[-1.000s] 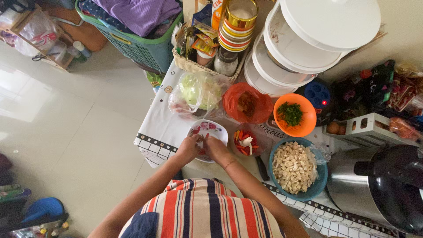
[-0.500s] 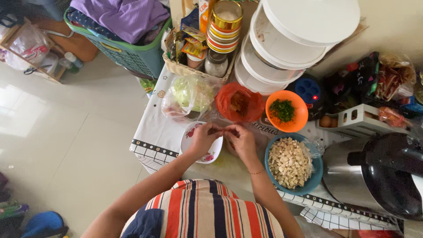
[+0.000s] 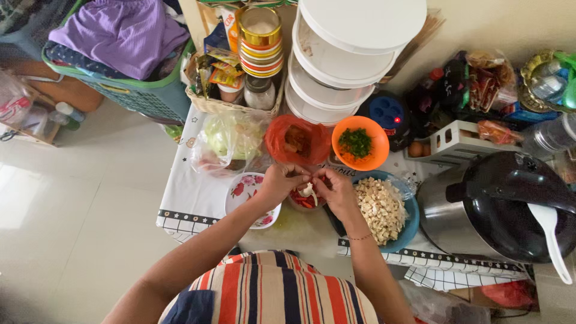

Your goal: The person trims the stems off several red chili peppers using a knife on a small cutting board and places the peppers into a bowl.

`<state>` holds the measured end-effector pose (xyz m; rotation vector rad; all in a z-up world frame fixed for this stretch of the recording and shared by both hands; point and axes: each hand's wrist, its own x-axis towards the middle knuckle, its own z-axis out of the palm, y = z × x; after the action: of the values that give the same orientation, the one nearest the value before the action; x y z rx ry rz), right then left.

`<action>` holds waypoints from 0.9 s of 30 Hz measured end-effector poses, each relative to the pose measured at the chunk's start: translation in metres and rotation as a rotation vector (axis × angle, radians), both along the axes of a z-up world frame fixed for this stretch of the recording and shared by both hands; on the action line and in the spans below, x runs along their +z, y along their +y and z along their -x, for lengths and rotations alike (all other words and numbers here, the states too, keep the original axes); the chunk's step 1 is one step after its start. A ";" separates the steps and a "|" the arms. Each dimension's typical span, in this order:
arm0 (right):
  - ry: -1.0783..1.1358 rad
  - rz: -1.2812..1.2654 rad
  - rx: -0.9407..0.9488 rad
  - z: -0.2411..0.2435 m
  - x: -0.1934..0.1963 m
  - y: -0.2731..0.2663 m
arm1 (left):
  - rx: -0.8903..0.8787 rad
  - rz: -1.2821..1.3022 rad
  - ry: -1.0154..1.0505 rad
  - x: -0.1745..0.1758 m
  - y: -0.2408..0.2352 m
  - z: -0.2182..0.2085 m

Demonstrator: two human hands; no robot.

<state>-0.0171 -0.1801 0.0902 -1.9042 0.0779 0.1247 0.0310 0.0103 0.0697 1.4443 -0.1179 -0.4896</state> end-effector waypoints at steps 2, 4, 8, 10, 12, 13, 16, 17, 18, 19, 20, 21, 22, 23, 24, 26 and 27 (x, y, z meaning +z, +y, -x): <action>0.060 -0.267 -0.022 0.003 -0.017 -0.009 | -0.044 0.057 0.079 -0.001 -0.001 -0.001; 0.115 -0.553 -0.034 0.001 -0.037 -0.016 | -0.088 0.153 0.191 -0.007 -0.003 -0.003; 0.222 -0.956 -0.117 -0.001 -0.084 -0.022 | -0.019 0.458 0.466 -0.039 -0.012 0.000; 0.242 -0.998 -0.187 -0.002 -0.105 -0.019 | 0.028 0.573 0.542 -0.060 -0.019 0.002; 0.242 -0.984 -0.252 0.000 -0.120 -0.014 | -0.004 0.405 0.324 -0.081 -0.021 0.007; 0.210 -0.949 -0.335 -0.001 -0.123 -0.015 | -0.015 0.323 0.211 -0.090 -0.022 0.008; 0.107 -0.746 -0.465 0.001 -0.121 -0.021 | 0.023 -0.017 0.127 -0.107 -0.021 0.020; 0.067 -0.619 -0.431 0.003 -0.118 -0.023 | 0.005 -0.170 -0.098 -0.109 -0.021 0.021; 0.026 -0.492 -0.397 0.002 -0.114 -0.023 | -0.013 -0.323 -0.323 -0.110 -0.021 0.022; 0.028 -0.462 -0.376 0.004 -0.112 -0.021 | -0.036 -0.475 -0.543 -0.108 -0.023 0.026; 0.030 -0.431 -0.355 0.006 -0.109 -0.018 | 0.018 -0.474 -0.671 -0.105 -0.024 0.029; 0.024 -0.398 -0.332 0.004 -0.106 -0.017 | 0.075 -0.467 -0.807 -0.100 -0.028 0.027; 0.068 -0.473 -0.351 0.004 -0.104 -0.015 | 0.131 -0.458 -0.942 -0.093 -0.031 0.025; 0.111 -0.550 -0.364 0.002 -0.102 -0.010 | 0.119 -0.345 -0.683 -0.085 -0.033 0.024; 0.154 -0.627 -0.378 0.000 -0.099 -0.007 | 0.103 -0.230 -0.424 -0.076 -0.034 0.024; 0.125 -0.640 -0.353 0.002 -0.098 0.002 | 0.100 -0.127 -0.166 -0.063 -0.032 0.028; 0.106 -0.646 -0.342 0.002 -0.097 0.004 | 0.118 -0.135 -0.176 -0.057 -0.033 0.027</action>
<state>-0.0194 -0.1759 -0.0066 -1.2182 0.3862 0.0127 0.0038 -0.0222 0.0127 1.6160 -0.1414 -0.2773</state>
